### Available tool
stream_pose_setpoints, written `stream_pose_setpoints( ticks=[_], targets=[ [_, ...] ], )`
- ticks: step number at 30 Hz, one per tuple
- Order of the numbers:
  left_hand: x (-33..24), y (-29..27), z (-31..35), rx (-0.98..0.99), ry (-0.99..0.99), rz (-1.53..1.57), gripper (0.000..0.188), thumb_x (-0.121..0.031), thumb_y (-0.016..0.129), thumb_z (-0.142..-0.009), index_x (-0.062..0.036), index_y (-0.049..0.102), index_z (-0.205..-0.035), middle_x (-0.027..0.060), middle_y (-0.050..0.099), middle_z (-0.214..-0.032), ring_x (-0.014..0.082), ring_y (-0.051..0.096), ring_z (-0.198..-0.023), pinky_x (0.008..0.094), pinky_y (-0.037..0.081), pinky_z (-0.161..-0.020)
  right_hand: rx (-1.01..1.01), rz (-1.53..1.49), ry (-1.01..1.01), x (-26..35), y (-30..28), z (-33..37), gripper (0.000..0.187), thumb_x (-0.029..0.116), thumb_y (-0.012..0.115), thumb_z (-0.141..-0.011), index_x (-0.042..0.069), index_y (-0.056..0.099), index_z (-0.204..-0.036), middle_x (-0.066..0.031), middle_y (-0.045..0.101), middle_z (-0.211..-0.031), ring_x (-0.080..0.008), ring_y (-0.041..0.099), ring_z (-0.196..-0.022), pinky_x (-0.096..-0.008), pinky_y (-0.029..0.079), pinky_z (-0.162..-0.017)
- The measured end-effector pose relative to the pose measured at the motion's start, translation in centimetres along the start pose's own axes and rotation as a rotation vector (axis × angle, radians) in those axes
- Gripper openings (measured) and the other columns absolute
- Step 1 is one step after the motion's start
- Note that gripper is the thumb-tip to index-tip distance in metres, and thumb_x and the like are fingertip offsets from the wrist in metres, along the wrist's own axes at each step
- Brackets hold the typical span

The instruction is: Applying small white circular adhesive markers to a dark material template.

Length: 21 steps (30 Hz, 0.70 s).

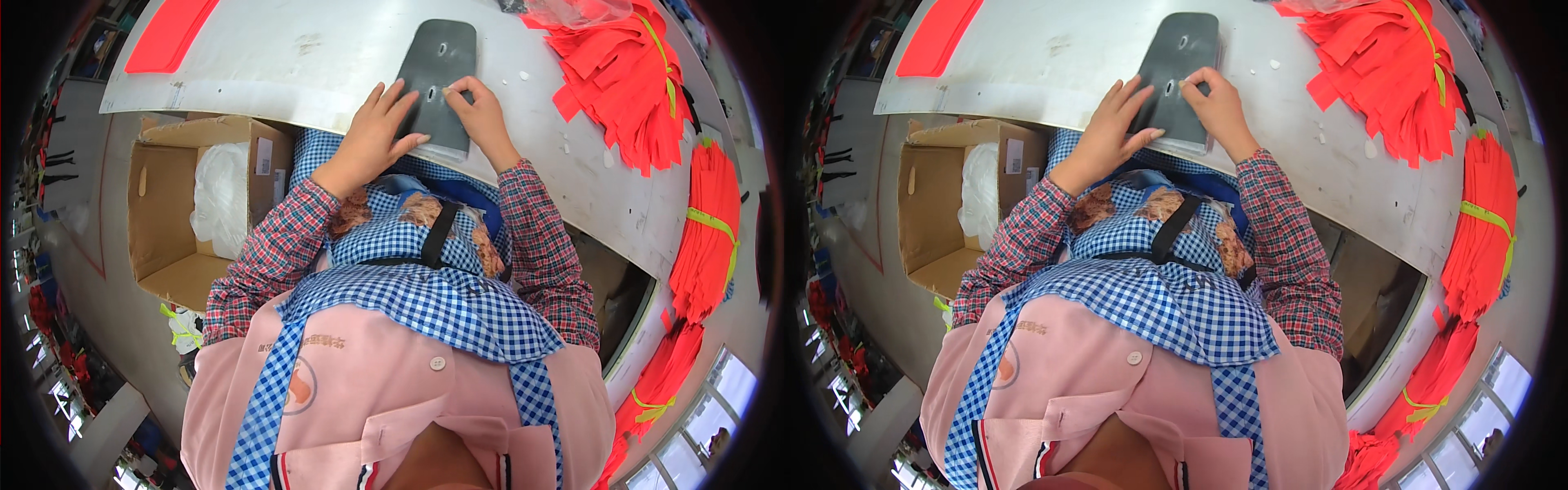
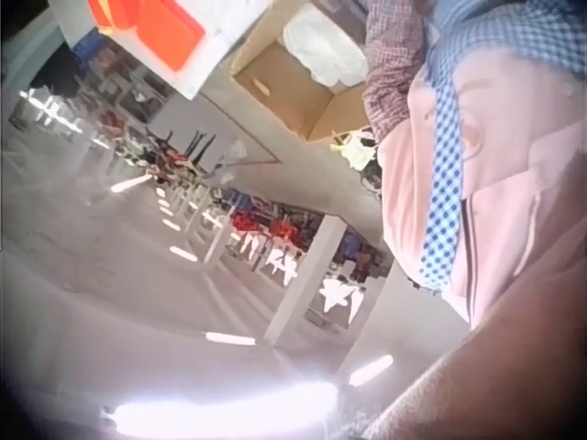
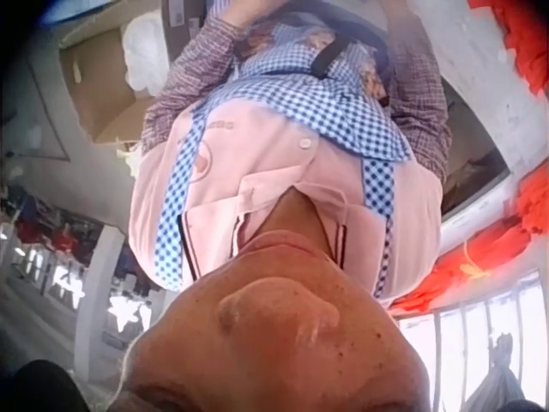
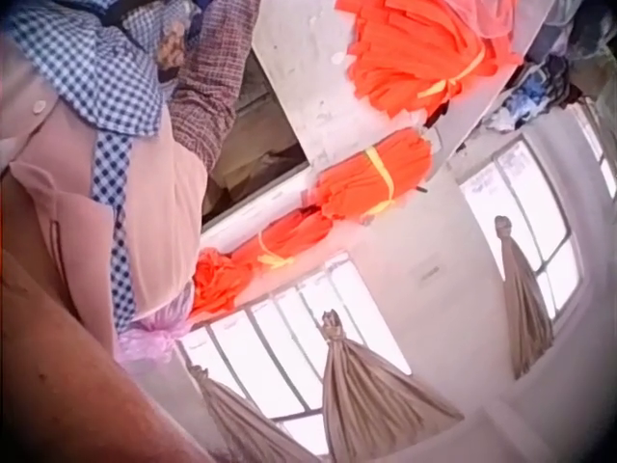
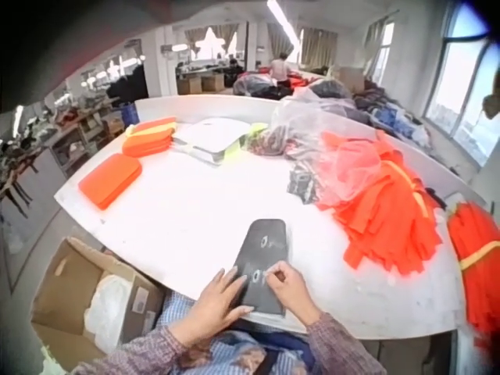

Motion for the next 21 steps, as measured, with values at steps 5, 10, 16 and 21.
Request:
stream_pose_setpoints(
  ticks=[5,10,16,21],
  targets=[
    [0.8,2.3,0.8,0.067,0.006,-0.091,0.055,-0.027,0.067,-0.087,-0.0060,0.049,-0.134,0.0213,0.039,-0.144,0.0459,0.035,-0.133,0.0471,0.036,-0.108,0.004,0.140,0.063,-1.0,-0.4,0.2,0.023,0.025,0.068,-0.084,0.004,0.062,-0.090,-0.0064,0.063,-0.084,-0.0124,0.058,-0.072,-0.0274,0.047,-0.067],
    [1.4,2.5,1.2,0.057,0.018,-0.078,0.051,-0.022,0.067,-0.086,-0.0079,0.051,-0.133,0.0205,0.040,-0.144,0.0452,0.037,-0.132,0.0459,0.037,-0.107,-0.181,0.179,0.008,-0.4,-2.0,1.4,0.019,0.020,0.065,-0.082,0.001,0.062,-0.085,-0.0159,0.061,-0.088,-0.0249,0.064,-0.072,-0.0356,0.051,-0.069],
    [1.5,2.4,1.3,0.057,0.023,-0.038,0.051,-0.019,0.068,-0.085,-0.0077,0.051,-0.132,0.0197,0.040,-0.144,0.0428,0.037,-0.133,0.0448,0.037,-0.108,-0.154,0.127,0.103,-2.1,-2.2,2.0,0.018,0.017,0.065,-0.082,-0.001,0.061,-0.084,-0.0160,0.064,-0.086,-0.0246,0.065,-0.070,-0.0351,0.051,-0.067],
    [1.5,2.0,1.2,0.051,0.039,-0.016,0.049,-0.024,0.066,-0.086,-0.0081,0.053,-0.131,0.0195,0.042,-0.143,0.0416,0.039,-0.132,0.0458,0.039,-0.106,-0.156,0.079,0.125,-2.6,-2.2,2.4,0.017,0.016,0.064,-0.083,-0.001,0.062,-0.084,-0.0159,0.065,-0.083,-0.0238,0.065,-0.070,-0.0344,0.051,-0.066]
  ],
)
Point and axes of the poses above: each hand's wrist, its own z-axis away from the middle knuckle, its own y-axis out of the palm, x = y × z, the point moved 7 cm from there along -z, towards the middle knuckle
